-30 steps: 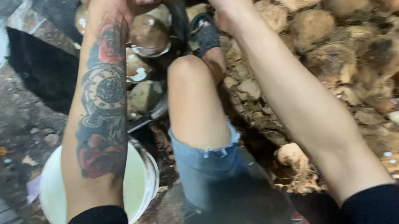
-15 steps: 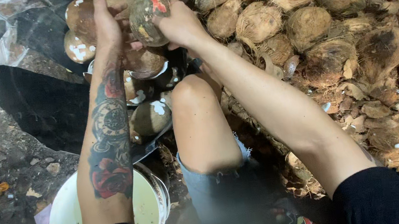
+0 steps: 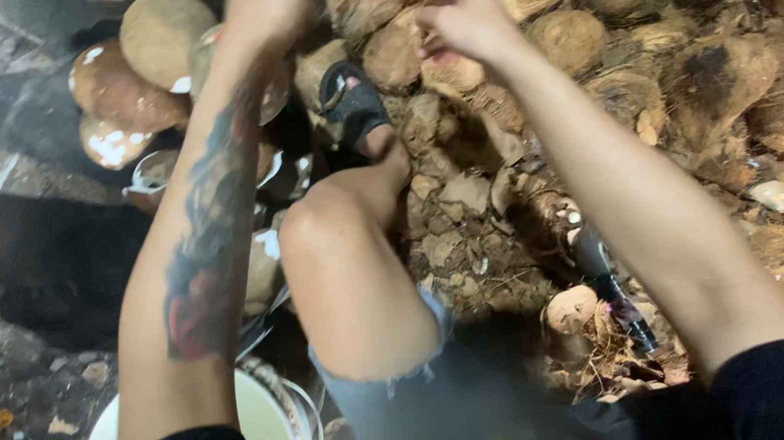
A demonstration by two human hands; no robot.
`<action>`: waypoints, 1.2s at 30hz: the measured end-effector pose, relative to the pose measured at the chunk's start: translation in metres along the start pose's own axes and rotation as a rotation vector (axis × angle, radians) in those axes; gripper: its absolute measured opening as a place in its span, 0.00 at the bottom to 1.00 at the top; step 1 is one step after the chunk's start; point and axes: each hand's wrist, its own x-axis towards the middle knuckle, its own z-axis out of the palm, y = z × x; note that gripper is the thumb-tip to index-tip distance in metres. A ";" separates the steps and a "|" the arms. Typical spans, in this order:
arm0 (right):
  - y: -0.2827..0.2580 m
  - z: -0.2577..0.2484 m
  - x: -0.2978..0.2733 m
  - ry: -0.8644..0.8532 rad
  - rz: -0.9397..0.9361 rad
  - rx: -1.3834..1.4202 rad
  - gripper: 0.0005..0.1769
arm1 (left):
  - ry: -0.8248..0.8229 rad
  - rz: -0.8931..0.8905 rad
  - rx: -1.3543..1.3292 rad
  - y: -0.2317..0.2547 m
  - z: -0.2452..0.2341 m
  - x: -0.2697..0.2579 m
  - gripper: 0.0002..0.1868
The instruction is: The person peels the outer husk off coconuts using a curved blade. They hold each coconut by hand, use the tool to strike and pry away pieces of the fibrous husk, and then place the peeled coconuts into a container.
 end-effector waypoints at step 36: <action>0.176 -0.151 -0.002 0.240 -0.118 0.886 0.38 | -0.554 -0.670 -1.275 -0.030 0.243 -0.077 0.41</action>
